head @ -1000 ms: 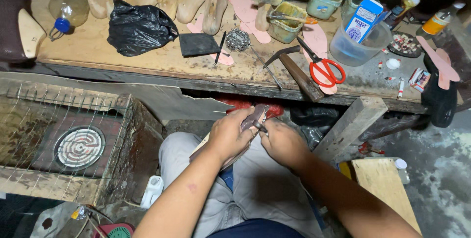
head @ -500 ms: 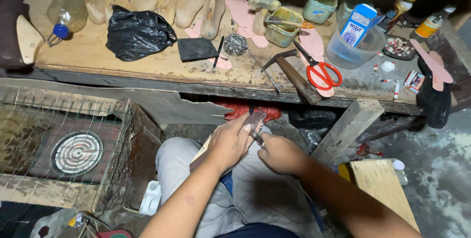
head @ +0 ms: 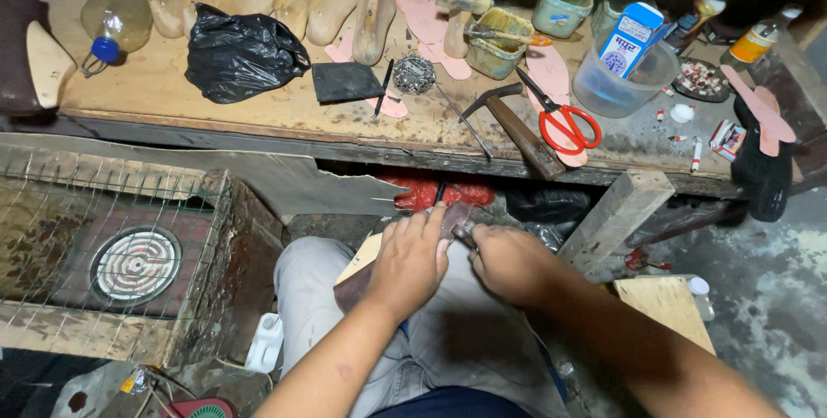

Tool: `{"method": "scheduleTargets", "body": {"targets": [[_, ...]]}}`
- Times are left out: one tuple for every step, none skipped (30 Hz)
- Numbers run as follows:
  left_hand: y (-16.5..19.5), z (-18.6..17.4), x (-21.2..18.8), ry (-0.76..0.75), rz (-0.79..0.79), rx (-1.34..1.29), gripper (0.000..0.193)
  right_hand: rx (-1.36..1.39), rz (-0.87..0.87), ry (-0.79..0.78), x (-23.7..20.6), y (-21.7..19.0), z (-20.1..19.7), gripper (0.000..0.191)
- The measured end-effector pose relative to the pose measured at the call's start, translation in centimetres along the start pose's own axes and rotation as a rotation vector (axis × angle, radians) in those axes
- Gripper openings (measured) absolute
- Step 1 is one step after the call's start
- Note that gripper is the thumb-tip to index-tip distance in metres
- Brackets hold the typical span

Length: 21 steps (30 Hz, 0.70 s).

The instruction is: The person trims and shapes a shoe sole using pliers and a hammer. They repeatedly cut the edge of the sole, tap it with a hammer, and inspect the fit while seated on the floor in a workshop.

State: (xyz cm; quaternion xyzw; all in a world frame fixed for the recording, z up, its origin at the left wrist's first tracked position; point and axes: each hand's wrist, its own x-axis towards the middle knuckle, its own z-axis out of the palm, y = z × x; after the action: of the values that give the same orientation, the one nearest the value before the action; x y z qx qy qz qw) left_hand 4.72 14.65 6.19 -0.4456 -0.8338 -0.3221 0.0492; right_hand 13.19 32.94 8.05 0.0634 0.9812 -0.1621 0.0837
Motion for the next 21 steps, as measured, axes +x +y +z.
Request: {"method": "scheduleTargets", "body": {"targets": [[-0.4, 0.0, 0.1, -0.017, -0.002, -0.045, 0.059, 0.054, 0.0, 0.033, 0.0, 0.0, 0.4, 0.03], [-0.9, 0.0, 0.4, -0.028, -0.005, -0.089, 0.059, 0.081, -0.045, 0.126, 0.1, 0.0, 0.8, 0.029], [-1.4, -0.1, 0.6, -0.042, -0.008, -0.133, 0.059, 0.111, -0.09, 0.219, 0.4, -0.1, 1.4, 0.029], [-1.7, -0.2, 0.7, -0.043, -0.007, -0.161, 0.057, 0.144, -0.129, 0.307, 0.6, -0.1, 2.1, 0.028], [-2.0, -0.2, 0.7, -0.047, -0.007, -0.189, 0.055, 0.159, -0.107, 0.303, 0.5, 0.0, 2.6, 0.027], [-2.2, -0.3, 0.9, -0.046, -0.001, -0.213, 0.054, 0.171, -0.089, 0.306, 0.4, 0.1, 3.1, 0.026], [-2.4, -0.6, 0.8, -0.056, 0.003, -0.222, 0.053, 0.18, -0.075, 0.312, 0.4, 0.2, 3.4, 0.026], [-2.4, -0.7, 0.8, -0.067, 0.004, -0.232, 0.053, 0.13, -0.04, 0.225, 0.2, 0.2, 3.6, 0.026], [-2.3, -0.7, 0.8, -0.083, 0.005, -0.244, 0.052, 0.083, 0.0, 0.136, -0.1, 0.1, 3.9, 0.026], [-2.2, -0.7, 0.9, -0.09, -0.042, -0.226, 0.051, 0.033, 0.041, 0.051, -0.4, 0.2, 3.9, 0.028], [-1.9, -0.5, 1.2, -0.095, -0.09, -0.207, 0.05, -0.048, 0.047, 0.051, -0.5, -0.1, 4.0, 0.026], [-1.5, -0.3, 1.4, -0.103, -0.143, -0.193, 0.049, -0.129, 0.054, 0.043, -0.7, -0.3, 3.9, 0.024], [-1.2, -0.1, 1.5, -0.104, -0.163, -0.176, 0.045, -0.211, 0.06, 0.041, -0.7, -0.5, 3.7, 0.022], [-1.1, 0.1, 1.8, -0.1, -0.178, -0.157, 0.041, -0.224, 0.015, 0.075, -0.6, -0.7, 3.4, 0.022], [-1.0, 0.3, 1.9, -0.094, -0.198, -0.138, 0.038, -0.237, -0.033, 0.105, -0.5, -0.6, 2.9, 0.021], [-0.9, 0.4, 1.9, -0.072, -0.186, -0.108, 0.038, -0.245, -0.082, 0.134, -0.2, -0.6, 2.4, 0.021], [-0.9, 0.5, 1.8, -0.055, -0.17, -0.078, 0.038, -0.198, -0.128, 0.167, 0.2, -0.4, 1.7, 0.02], [-0.9, 0.6, 1.7, -0.039, -0.154, -0.05, 0.039, -0.153, -0.173, 0.199, 0.6, 0.1, 0.8, 0.02], [-0.9, 0.7, 1.7, -0.039, -0.144, -0.034, 0.04, -0.111, -0.219, 0.225, 0.9, 0.5, 0.0, 0.02], [-0.9, 0.8, 1.6, -0.039, -0.137, -0.02, 0.041, -0.089, -0.19, 0.155, 1.1, 0.9, -0.8, 0.019], [-0.8, 0.9, 1.5, -0.039, -0.129, -0.004, 0.042, -0.065, -0.162, 0.085, 1.3, 1.1, -1.4, 0.018]]}}
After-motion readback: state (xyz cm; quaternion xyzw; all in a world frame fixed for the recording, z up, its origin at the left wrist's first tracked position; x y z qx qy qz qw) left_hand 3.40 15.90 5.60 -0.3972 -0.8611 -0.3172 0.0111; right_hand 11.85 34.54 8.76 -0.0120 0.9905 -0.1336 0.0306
